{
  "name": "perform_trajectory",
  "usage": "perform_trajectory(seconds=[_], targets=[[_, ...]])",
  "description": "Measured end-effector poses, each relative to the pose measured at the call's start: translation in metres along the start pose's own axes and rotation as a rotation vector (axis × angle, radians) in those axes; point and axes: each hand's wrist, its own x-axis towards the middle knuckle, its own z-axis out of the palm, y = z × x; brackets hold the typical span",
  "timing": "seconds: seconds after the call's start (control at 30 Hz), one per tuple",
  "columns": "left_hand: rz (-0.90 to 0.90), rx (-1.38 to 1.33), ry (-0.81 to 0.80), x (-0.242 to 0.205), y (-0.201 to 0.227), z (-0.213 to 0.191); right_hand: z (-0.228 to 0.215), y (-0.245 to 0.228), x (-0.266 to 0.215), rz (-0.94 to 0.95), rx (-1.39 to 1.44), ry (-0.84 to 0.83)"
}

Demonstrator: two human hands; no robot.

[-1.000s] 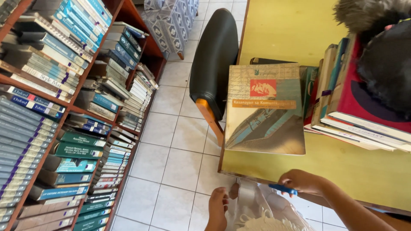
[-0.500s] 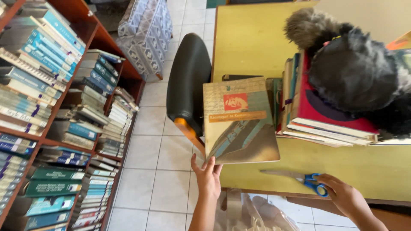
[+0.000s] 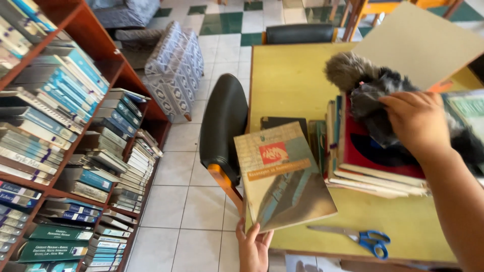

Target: The person wipes the cover of a book, cuts a piece of clear adhesive tape, and applies it to the spine and edges of the book before placing it on a library shelf.

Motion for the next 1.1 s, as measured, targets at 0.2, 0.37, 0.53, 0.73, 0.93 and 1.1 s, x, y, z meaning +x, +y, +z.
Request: perform_trajectory(seconds=[0.2, 0.37, 0.53, 0.73, 0.93, 1.1], targets=[[-0.024, -0.142, -0.028, 0.019, -0.004, -0.022, -0.003, -0.163, -0.034, -0.078, 0.866, -0.089], [-0.082, -0.126, 0.11, 0.0, 0.012, 0.007, 0.066, -0.294, -0.08, -0.527, 0.807, -0.453], [0.033, 0.093, 0.116, 0.037, -0.014, -0.018, 0.08, -0.302, 0.022, -0.411, 0.46, -0.922], [0.148, 0.32, 0.116, 0.064, -0.026, -0.046, 0.149, -0.329, 0.091, -0.304, 0.441, -0.879], [0.094, 0.42, 0.217, 0.038, -0.008, -0.019, 0.153, -0.337, 0.07, -0.185, 0.428, -0.798], [0.084, 0.0, 0.133, 0.077, -0.033, -0.043, 0.07, -0.312, -0.021, -0.411, 0.579, -0.669]])
